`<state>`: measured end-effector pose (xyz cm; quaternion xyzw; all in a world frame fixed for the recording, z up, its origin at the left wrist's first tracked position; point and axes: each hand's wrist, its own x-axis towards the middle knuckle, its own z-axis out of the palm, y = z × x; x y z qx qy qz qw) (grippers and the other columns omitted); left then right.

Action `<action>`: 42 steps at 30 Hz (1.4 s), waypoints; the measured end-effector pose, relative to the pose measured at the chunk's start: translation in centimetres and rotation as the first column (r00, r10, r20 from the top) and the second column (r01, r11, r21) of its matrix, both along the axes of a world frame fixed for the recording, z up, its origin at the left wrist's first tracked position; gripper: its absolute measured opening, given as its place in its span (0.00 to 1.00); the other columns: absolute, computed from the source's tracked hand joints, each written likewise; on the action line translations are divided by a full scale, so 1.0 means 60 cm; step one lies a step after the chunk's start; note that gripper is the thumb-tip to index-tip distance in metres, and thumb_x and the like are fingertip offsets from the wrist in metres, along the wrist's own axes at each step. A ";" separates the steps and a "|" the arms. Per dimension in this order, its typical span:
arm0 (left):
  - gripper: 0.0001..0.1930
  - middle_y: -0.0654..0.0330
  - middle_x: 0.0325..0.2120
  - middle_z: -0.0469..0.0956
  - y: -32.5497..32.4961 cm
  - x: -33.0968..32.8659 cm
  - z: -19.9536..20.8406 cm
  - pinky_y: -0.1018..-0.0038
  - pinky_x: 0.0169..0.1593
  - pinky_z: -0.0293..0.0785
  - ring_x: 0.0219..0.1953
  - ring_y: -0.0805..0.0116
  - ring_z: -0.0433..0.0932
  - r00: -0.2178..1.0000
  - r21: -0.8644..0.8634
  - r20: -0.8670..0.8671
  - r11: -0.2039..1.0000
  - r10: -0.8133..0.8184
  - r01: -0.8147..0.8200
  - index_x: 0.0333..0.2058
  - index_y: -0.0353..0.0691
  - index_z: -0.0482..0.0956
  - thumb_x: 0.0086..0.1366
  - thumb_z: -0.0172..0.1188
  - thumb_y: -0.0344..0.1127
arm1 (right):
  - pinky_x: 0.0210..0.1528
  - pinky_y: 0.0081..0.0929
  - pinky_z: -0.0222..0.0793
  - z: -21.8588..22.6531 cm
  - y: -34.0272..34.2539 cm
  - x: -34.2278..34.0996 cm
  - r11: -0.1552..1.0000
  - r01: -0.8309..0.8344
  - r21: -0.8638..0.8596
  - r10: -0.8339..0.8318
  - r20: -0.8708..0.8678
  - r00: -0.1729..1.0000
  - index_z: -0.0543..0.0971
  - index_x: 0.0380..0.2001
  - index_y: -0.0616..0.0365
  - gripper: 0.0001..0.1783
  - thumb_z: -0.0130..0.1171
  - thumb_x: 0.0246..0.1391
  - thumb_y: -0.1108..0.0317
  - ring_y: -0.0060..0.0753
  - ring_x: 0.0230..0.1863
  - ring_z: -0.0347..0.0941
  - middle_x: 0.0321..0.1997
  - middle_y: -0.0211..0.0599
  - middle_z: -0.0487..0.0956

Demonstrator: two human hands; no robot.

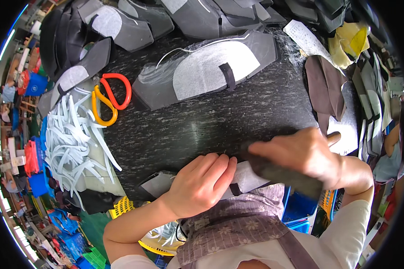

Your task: The person hammers the edges of shoe upper components with a cobbler's hammer to flatten or bond them.

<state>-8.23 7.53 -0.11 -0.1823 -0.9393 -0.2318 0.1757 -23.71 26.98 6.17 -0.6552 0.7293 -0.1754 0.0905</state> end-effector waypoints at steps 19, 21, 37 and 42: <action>0.15 0.54 0.33 0.78 -0.057 0.047 -0.003 0.65 0.34 0.77 0.32 0.56 0.78 0.992 0.284 0.107 0.954 0.068 -0.096 0.34 0.32 0.81 0.46 0.73 0.28 | 0.15 0.31 0.69 -0.007 -0.063 0.026 0.996 -0.087 0.009 0.086 0.030 0.996 0.75 0.33 0.54 0.06 0.59 0.52 0.67 0.32 0.18 0.76 0.17 0.30 0.71; 0.15 0.55 0.34 0.78 -0.053 0.051 -0.001 0.65 0.34 0.76 0.32 0.56 0.77 0.993 0.228 0.075 0.968 0.085 -0.101 0.34 0.33 0.81 0.46 0.73 0.28 | 0.15 0.30 0.70 0.005 -0.075 0.025 0.996 -0.093 0.003 0.093 0.002 0.996 0.73 0.30 0.54 0.07 0.60 0.52 0.67 0.33 0.18 0.77 0.17 0.30 0.72; 0.17 0.54 0.41 0.75 -0.117 0.091 0.024 0.59 0.44 0.75 0.42 0.54 0.76 0.972 0.193 0.230 0.977 0.045 -0.091 0.41 0.34 0.80 0.50 0.69 0.26 | 0.17 0.30 0.71 0.004 -0.130 0.048 0.984 -0.175 0.017 0.175 -0.006 0.985 0.73 0.31 0.55 0.11 0.64 0.47 0.64 0.32 0.20 0.78 0.19 0.30 0.72; 0.17 0.54 0.39 0.75 -0.136 0.088 0.021 0.64 0.41 0.76 0.41 0.54 0.76 0.969 0.253 0.248 0.966 -0.013 -0.052 0.39 0.35 0.80 0.49 0.72 0.27 | 0.18 0.30 0.71 -0.006 -0.145 0.064 0.973 -0.227 0.036 0.223 0.099 0.970 0.73 0.32 0.53 0.10 0.62 0.46 0.67 0.33 0.21 0.78 0.20 0.31 0.73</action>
